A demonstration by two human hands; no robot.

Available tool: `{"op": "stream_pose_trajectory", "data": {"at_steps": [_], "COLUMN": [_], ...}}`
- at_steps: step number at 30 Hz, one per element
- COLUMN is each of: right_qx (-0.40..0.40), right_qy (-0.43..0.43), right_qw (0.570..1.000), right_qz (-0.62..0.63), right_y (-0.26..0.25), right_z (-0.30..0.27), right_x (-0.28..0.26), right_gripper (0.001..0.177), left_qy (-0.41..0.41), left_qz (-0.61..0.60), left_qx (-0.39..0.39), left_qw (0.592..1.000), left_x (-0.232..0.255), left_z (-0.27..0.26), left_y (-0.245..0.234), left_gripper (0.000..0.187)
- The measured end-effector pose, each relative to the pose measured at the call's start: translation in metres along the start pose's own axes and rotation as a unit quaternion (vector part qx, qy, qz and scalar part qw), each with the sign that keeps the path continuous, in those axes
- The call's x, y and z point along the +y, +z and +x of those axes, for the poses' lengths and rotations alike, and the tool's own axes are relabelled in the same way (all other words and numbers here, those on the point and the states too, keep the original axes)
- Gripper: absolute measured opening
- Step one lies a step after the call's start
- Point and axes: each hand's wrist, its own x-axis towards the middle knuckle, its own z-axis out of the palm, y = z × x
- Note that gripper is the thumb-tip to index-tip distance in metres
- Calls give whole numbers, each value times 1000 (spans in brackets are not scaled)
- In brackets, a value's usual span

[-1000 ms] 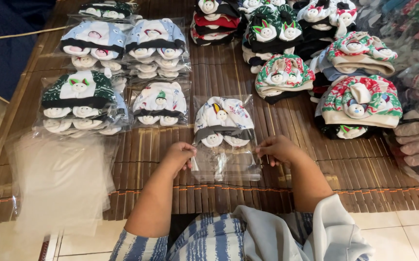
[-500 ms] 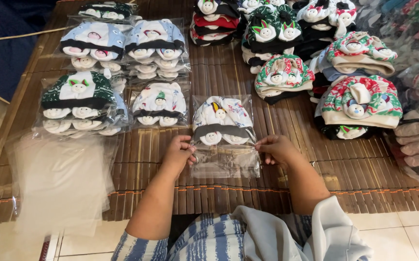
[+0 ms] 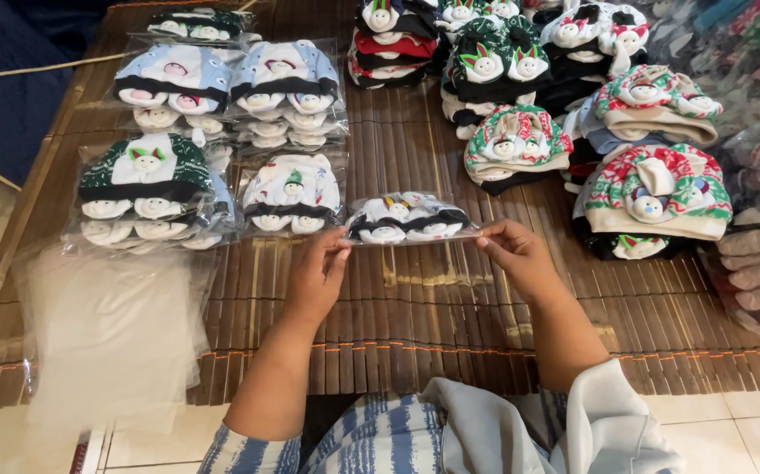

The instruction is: Packaging small knitted hats into individual plastic bags

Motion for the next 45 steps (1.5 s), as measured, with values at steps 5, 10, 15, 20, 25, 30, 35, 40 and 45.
{"op": "stream_pose_trajectory", "data": {"at_steps": [5, 10, 15, 20, 25, 30, 35, 40, 45], "right_qx": [-34, -132, -78, -74, -87, -105, -98, 52, 48], "right_qy": [-13, -7, 62, 39, 26, 32, 66, -56, -363], "right_qw": [992, 963, 978, 959, 938, 927, 887, 838, 767], "right_qz": [-119, -233, -184, -271, -334, -359, -446, -541, -526], "right_y": [7, -11, -5, -16, -14, -13, -7, 29, 96], "right_z": [-14, -14, -18, -11, -14, -14, -16, 9, 38], "right_x": [-10, -5, -8, 24, 21, 15, -15, -28, -10], "right_gripper": [12, 14, 16, 17, 14, 16, 23, 25, 36], "left_qy": [13, -70, -119, -103, -90, -94, -110, -123, -6], "left_qz": [29, 33, 136, 163, 181, 191, 201, 276, 231], "left_qx": [-78, -189, -234, -237, -243, -257, -179, -107, -167], "left_qw": [996, 979, 955, 952, 949, 943, 957, 947, 959], "left_x": [-8, -10, -20, -19, -20, -19, -3, 36, 42], "left_z": [-18, -42, -49, -52, -54, -55, -48, 8, 53], "left_y": [0, -5, -7, -5, -5, -5, 4, 27, 77], "left_gripper": [41, 59, 63, 63, 63, 60, 64, 50, 49]}}
